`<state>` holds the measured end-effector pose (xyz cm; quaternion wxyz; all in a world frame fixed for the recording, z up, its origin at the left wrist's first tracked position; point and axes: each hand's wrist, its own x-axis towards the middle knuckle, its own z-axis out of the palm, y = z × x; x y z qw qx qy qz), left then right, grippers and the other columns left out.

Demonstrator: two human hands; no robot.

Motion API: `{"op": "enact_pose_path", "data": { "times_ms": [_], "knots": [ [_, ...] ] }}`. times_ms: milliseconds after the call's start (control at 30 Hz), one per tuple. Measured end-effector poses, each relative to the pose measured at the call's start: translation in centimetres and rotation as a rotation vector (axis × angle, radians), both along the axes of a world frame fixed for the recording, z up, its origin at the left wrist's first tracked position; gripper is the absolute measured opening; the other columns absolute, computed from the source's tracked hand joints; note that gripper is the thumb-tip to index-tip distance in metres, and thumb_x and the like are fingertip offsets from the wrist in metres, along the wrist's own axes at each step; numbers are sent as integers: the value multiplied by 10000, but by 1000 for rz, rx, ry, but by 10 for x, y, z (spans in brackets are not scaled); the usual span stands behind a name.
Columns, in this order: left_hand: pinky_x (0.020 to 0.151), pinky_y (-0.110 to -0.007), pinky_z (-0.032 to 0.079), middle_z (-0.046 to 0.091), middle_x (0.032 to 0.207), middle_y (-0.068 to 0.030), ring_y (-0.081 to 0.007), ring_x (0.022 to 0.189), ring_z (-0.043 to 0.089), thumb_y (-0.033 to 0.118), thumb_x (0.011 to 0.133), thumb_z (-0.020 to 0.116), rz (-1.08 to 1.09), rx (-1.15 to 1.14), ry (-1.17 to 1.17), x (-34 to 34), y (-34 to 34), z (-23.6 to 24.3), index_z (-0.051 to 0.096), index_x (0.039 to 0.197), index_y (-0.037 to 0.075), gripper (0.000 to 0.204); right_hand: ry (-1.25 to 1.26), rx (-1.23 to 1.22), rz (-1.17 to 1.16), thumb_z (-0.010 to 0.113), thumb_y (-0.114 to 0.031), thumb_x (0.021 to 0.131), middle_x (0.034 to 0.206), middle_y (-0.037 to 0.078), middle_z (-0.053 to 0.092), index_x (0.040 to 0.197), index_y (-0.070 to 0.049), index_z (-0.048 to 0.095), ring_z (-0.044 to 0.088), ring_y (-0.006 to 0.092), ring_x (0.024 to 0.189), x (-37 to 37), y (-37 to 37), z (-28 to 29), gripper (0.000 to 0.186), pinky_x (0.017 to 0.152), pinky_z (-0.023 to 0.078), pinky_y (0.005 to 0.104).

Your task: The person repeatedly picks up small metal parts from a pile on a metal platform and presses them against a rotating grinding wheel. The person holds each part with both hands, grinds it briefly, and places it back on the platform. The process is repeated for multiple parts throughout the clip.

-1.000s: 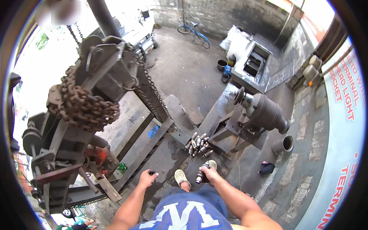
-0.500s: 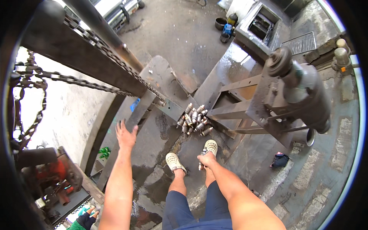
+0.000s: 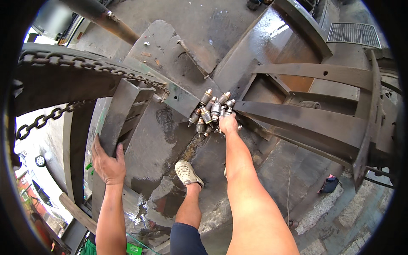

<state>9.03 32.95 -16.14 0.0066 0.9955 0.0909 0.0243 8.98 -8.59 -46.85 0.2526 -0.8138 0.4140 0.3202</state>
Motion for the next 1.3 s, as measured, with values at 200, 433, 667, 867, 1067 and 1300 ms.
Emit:
{"op": "enact_pose_path", "data": {
  "times_ms": [200,433,667,867,1067,1300],
  "knots": [
    [1115,-550,433,570,1465,-258,-471,1315,563,449,896,797,-19,36,-16,-1,-1,-3,429,1586,-1,903,22,-26,-45,673,-341,1025,1346,341,678,1436,32,486,657,470,1292,3,-7,-21,586,1098,518,524],
    [1138,-552,427,564,1476,-244,-461,1340,552,410,866,824,6,5,7,-1,-2,3,423,1587,26,911,-81,-5,113,739,-338,979,1314,312,705,1510,12,483,668,464,1265,-71,-5,47,685,1076,531,539],
    [1229,-609,347,364,1661,-256,-481,1498,404,429,826,874,95,-91,327,7,-7,49,242,1680,83,1117,24,170,42,740,-427,971,1480,327,602,1624,12,389,569,448,1412,-231,-38,247,862,1188,461,492],
    [1274,-641,311,142,1742,-342,-540,1586,252,355,834,898,105,-177,496,-36,-13,111,103,1721,78,1223,283,93,44,599,-543,1043,1679,282,415,1586,98,425,434,392,1549,-367,-107,418,858,1274,359,429],
    [1302,-529,327,93,1727,-395,-531,1585,273,350,830,905,-18,-414,678,-179,-28,157,100,1722,59,1236,304,169,112,496,-584,1085,1706,288,359,1442,97,620,374,378,1587,-453,-133,505,778,1299,315,415],
    [1171,-446,501,359,1642,-390,-464,1426,550,296,831,906,-193,-244,855,-260,39,213,203,1677,-35,1148,73,101,-20,564,-590,1057,1597,319,495,1354,109,673,515,412,1472,-466,-119,518,767,1227,410,451]
  ]
}}
